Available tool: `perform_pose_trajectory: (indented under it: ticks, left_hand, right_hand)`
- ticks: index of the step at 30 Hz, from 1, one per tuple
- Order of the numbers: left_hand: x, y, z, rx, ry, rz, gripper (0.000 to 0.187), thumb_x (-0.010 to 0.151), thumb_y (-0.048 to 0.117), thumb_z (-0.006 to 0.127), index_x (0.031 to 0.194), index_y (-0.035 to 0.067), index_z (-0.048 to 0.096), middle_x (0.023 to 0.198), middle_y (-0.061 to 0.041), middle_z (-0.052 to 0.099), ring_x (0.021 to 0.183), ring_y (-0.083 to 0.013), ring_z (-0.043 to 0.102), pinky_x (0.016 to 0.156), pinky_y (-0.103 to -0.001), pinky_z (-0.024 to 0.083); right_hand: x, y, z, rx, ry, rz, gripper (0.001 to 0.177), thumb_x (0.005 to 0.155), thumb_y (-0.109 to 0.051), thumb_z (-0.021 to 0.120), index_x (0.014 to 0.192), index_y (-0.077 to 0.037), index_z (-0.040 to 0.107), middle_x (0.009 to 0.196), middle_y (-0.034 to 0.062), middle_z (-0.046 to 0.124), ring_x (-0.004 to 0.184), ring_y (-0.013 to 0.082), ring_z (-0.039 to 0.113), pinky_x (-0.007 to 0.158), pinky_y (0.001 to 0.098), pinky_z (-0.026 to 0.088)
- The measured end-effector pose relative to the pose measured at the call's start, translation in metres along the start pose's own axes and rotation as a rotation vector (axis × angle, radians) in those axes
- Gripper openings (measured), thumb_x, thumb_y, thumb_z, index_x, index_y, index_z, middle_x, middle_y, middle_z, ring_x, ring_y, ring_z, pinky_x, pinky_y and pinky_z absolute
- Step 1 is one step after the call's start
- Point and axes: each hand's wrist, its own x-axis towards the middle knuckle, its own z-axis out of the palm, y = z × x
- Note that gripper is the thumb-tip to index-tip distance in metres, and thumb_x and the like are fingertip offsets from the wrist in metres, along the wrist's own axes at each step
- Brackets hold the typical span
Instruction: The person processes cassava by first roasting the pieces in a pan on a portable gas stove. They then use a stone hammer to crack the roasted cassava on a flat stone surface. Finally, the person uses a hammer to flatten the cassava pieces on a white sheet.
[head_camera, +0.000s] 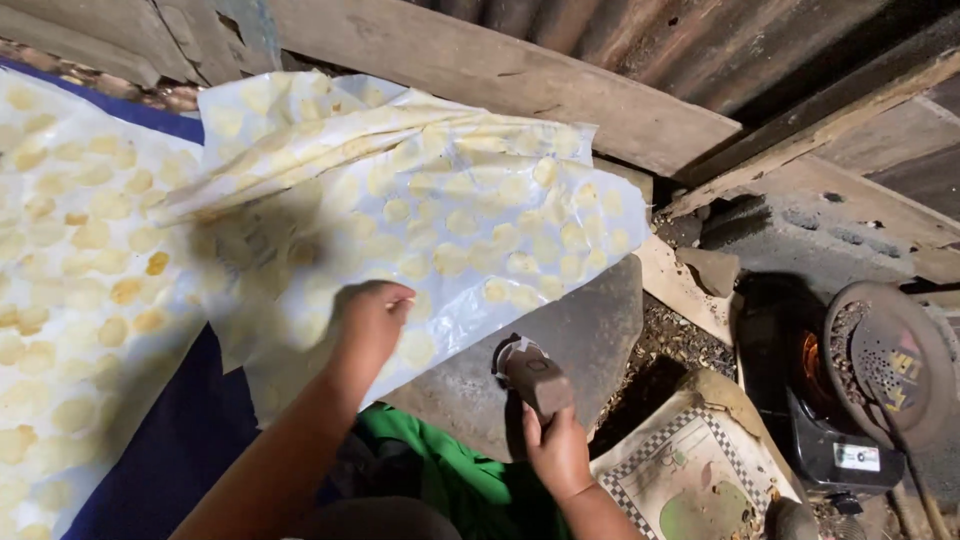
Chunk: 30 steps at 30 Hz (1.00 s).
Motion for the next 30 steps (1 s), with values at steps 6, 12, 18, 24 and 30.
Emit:
perform_pose_trajectory:
  ticks: [6, 12, 18, 24, 30]
  left_hand:
    - [0.022, -0.001, 0.072, 0.082, -0.015, 0.201, 0.013, 0.09, 0.018, 0.072, 0.102, 0.015, 0.076, 0.093, -0.011, 0.074, 0.094, -0.0329, 0.074, 0.083, -0.043, 0.06]
    - [0.037, -0.012, 0.092, 0.168, -0.071, 0.259, 0.013, 0.095, 0.015, 0.068, 0.104, 0.009, 0.073, 0.097, -0.014, 0.068, 0.091, -0.0371, 0.073, 0.078, -0.045, 0.061]
    - [0.014, 0.011, 0.03, 0.377, -0.045, 0.143, 0.024, 0.096, 0.014, 0.059, 0.116, 0.009, 0.072, 0.103, -0.015, 0.069, 0.094, -0.0329, 0.074, 0.081, -0.038, 0.062]
    - [-0.006, -0.008, -0.021, 0.028, 0.015, -0.112, 0.02, 0.094, 0.015, 0.067, 0.111, 0.016, 0.077, 0.088, -0.006, 0.078, 0.076, -0.0191, 0.078, 0.067, -0.03, 0.062]
    - [-0.017, -0.009, -0.022, 0.218, 0.11, 0.196, 0.021, 0.094, 0.014, 0.063, 0.106, 0.018, 0.079, 0.092, -0.008, 0.078, 0.09, -0.0294, 0.075, 0.083, -0.04, 0.059]
  right_hand:
    - [0.027, -0.084, -0.084, 0.081, -0.033, -0.019, 0.058, 0.094, -0.052, 0.063, 0.124, -0.004, 0.052, 0.092, 0.035, 0.072, 0.093, 0.052, 0.072, 0.077, 0.0638, 0.057]
    - [0.043, -0.159, -0.135, 0.385, 0.311, -0.274, 0.018, 0.095, -0.029, 0.065, 0.083, -0.015, 0.062, 0.055, 0.009, 0.067, 0.053, 0.0291, 0.07, 0.048, 0.0373, 0.052]
    - [0.079, -0.151, -0.048, 0.108, 0.155, -0.276, 0.037, 0.094, -0.032, 0.065, 0.097, 0.005, 0.06, 0.072, 0.0315, 0.067, 0.071, 0.0484, 0.071, 0.053, 0.0521, 0.055]
    - [0.092, -0.156, -0.061, -0.029, -0.183, -0.181, 0.051, 0.101, -0.05, 0.054, 0.112, 0.0, 0.056, 0.087, 0.0282, 0.071, 0.086, 0.0497, 0.073, 0.067, 0.0569, 0.059]
    - [0.069, -0.176, -0.075, 0.054, -0.038, -0.191, 0.045, 0.1, -0.043, 0.059, 0.102, 0.001, 0.055, 0.084, 0.0376, 0.068, 0.089, 0.0591, 0.067, 0.074, 0.067, 0.053]
